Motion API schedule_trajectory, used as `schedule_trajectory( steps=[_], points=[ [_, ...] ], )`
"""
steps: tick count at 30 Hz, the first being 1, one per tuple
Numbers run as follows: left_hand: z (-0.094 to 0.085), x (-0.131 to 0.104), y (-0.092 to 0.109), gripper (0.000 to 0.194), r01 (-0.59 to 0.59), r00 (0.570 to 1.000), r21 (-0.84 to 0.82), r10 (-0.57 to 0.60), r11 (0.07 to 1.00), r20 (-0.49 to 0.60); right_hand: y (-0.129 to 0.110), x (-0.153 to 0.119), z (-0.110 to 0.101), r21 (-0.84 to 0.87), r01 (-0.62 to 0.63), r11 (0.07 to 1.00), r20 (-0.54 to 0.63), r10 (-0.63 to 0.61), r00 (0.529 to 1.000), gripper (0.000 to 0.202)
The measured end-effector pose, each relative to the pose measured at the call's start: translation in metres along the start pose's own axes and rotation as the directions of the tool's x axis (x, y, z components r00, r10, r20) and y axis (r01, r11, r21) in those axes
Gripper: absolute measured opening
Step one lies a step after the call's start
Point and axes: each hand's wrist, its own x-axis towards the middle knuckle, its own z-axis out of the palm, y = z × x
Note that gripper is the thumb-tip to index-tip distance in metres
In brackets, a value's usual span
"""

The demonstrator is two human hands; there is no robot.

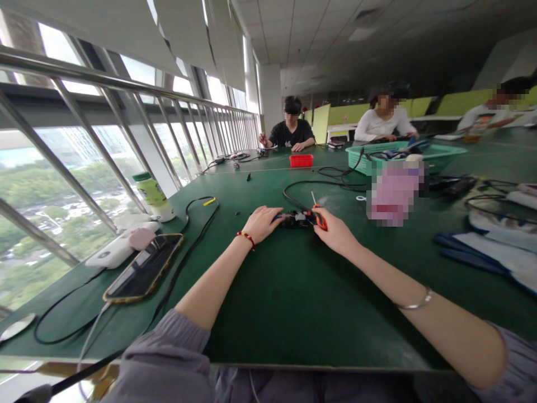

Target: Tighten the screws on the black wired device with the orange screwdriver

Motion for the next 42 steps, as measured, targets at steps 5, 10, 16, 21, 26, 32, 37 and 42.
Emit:
schedule_trajectory(
  steps=[5,10,16,21,26,32,37,42],
  points=[
    [-0.005,-0.017,-0.050,0.044,0.504,0.858,0.038,-0.496,0.863,-0.134,-0.003,-0.001,-0.004,-0.086,0.027,0.996,0.079,-0.020,0.997,0.049],
    [-0.005,-0.028,-0.074,0.048,0.550,0.835,0.084,-0.545,0.831,-0.071,-0.002,-0.001,-0.005,-0.108,0.058,0.992,0.088,-0.049,0.995,0.049],
    [-0.006,-0.023,-0.066,0.043,0.497,0.864,0.166,-0.504,0.852,0.001,-0.002,-0.001,-0.007,-0.108,0.063,0.992,0.117,-0.050,0.992,0.050],
    [-0.018,-0.019,-0.055,0.043,0.523,0.829,0.302,-0.558,0.797,0.041,-0.005,-0.001,-0.011,-0.121,0.060,0.991,0.163,-0.039,0.986,0.052],
    [-0.030,-0.011,-0.034,0.032,0.591,0.764,0.331,-0.642,0.736,0.065,-0.005,0.000,-0.011,-0.120,0.060,0.991,0.172,-0.039,0.984,0.052],
    [-0.039,-0.007,0.008,0.029,0.581,0.754,0.332,-0.645,0.743,0.126,-0.004,0.000,-0.010,-0.120,0.029,0.992,0.161,-0.010,0.987,0.053],
    [-0.043,-0.012,0.053,0.023,0.487,0.773,0.373,-0.588,0.790,0.237,-0.004,0.001,-0.008,-0.103,-0.003,0.995,0.152,0.018,0.988,0.055],
    [-0.041,-0.016,0.093,0.031,0.293,0.884,0.326,-0.385,0.899,0.267,-0.002,0.002,-0.005,-0.087,-0.001,0.996,0.143,0.013,0.990,0.057]
  ],
)
